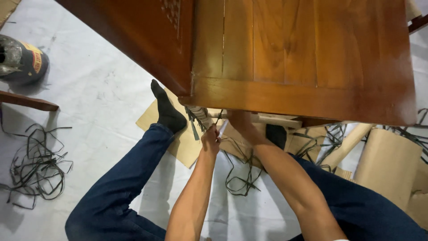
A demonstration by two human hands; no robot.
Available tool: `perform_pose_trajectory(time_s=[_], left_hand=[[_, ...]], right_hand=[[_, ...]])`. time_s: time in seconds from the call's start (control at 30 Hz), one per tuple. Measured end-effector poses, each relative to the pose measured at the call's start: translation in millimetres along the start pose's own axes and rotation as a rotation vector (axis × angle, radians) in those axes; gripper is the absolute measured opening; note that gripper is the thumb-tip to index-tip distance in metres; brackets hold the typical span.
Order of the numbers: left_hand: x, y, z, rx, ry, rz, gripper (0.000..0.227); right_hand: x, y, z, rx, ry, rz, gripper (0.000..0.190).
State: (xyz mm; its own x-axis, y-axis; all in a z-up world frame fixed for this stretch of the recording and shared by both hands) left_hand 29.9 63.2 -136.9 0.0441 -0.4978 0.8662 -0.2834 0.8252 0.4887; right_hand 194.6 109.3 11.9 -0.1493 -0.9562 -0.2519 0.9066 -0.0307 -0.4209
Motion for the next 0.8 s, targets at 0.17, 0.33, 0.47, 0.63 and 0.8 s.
perform_pose_trajectory(time_s=[0.17, 0.33, 0.47, 0.63, 0.8], left_hand=[[-19.5, 1.5, 1.0, -0.121, 0.027, -0.069, 0.026], [9.1, 2.6, 4.2, -0.155, 0.012, -0.089, 0.04], [19.6, -0.6, 8.7, -0.174, 0.025, -0.157, 0.037], [37.4, 2.6, 12.7, -0.239, 0.033, -0.22, 0.025], [39.9, 15.8, 15.6, -0.405, 0.062, -0.363, 0.021]], right_hand=[[7.8, -9.3, 16.8, 0.267, 0.069, 0.119, 0.025], [30.4, -5.6, 2.2, 0.156, 0.163, 0.082, 0.012], [65.5, -27.7, -26.3, 0.024, 0.096, 0.121, 0.013], [58.0, -73.8, 24.5, -0.074, 0.05, 0.139, 0.011], [58.2, -53.4, 4.7, -0.268, 0.082, -0.107, 0.011]])
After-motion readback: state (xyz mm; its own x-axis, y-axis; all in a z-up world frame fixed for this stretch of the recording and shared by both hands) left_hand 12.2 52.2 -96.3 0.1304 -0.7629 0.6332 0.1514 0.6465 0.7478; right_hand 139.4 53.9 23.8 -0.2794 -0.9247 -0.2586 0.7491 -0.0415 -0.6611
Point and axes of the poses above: each hand's wrist, its own x-axis away from the middle knuckle, its own z-axis out of the back of the hand, y = z × x, the point moved 7 cm from there along -x, towards the middle knuckle, and after that the axes turned 7 degrees about -x, right-handed, at the moved point
